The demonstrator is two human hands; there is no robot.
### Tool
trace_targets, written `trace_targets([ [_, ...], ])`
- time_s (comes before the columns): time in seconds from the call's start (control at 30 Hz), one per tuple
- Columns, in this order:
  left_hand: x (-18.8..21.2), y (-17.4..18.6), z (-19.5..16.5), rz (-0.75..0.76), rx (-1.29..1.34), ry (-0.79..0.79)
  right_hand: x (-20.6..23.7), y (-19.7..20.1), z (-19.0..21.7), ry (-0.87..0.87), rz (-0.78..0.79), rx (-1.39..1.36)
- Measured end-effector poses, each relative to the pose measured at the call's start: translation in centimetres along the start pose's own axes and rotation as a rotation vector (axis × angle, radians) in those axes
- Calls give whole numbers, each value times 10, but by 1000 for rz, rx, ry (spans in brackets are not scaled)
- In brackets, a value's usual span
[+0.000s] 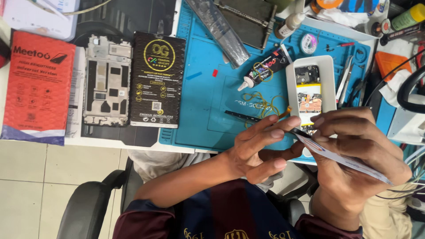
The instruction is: The person holds a replacement phone screen and powers it on, watching the ColorOS boot and home screen to verify it works. They then handle the disassembled phone chassis and peel the protective film off the new screen using a small card, preparing the screen for installation.
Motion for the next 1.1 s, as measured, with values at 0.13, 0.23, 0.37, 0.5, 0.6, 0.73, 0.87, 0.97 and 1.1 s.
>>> trace_targets([
  [0.13,0,-10,0,28,49,1,-2,11,-8,8,6,-18],
  [0.23,-2,-18,2,59,68,-3,-1,20,-12,-34,-16,1],
  [0.37,-3,-24,0,190,31,-5,0,34,-21,-68,-15,28],
  [0.5,3,-30,4,336,139,331,7,46,-32,-99,-45,-53],
  [0.6,3,-33,10,199,-122,168,14,52,-39,-96,-40,-62],
  [0.73,10,-36,11,247,-178,233,14,61,-47,-65,-19,-17],
  [0.87,12,-39,10,272,-195,207,10,68,-48,-49,57,70],
  [0.97,11,-40,10,301,-186,179,13,69,-47,-28,85,96],
  [1.1,10,-43,9,339,-197,177,12,69,-48,14,82,151],
])
Point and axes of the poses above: each hand's wrist, its own x-axis away from the middle knuckle, its own y-axis out of the back of the hand, z = x × y, the point moved 4 cm from there along -x, towards the middle knuckle, and after that the axes turned 1 degree about -z, right-handed, at the moved point
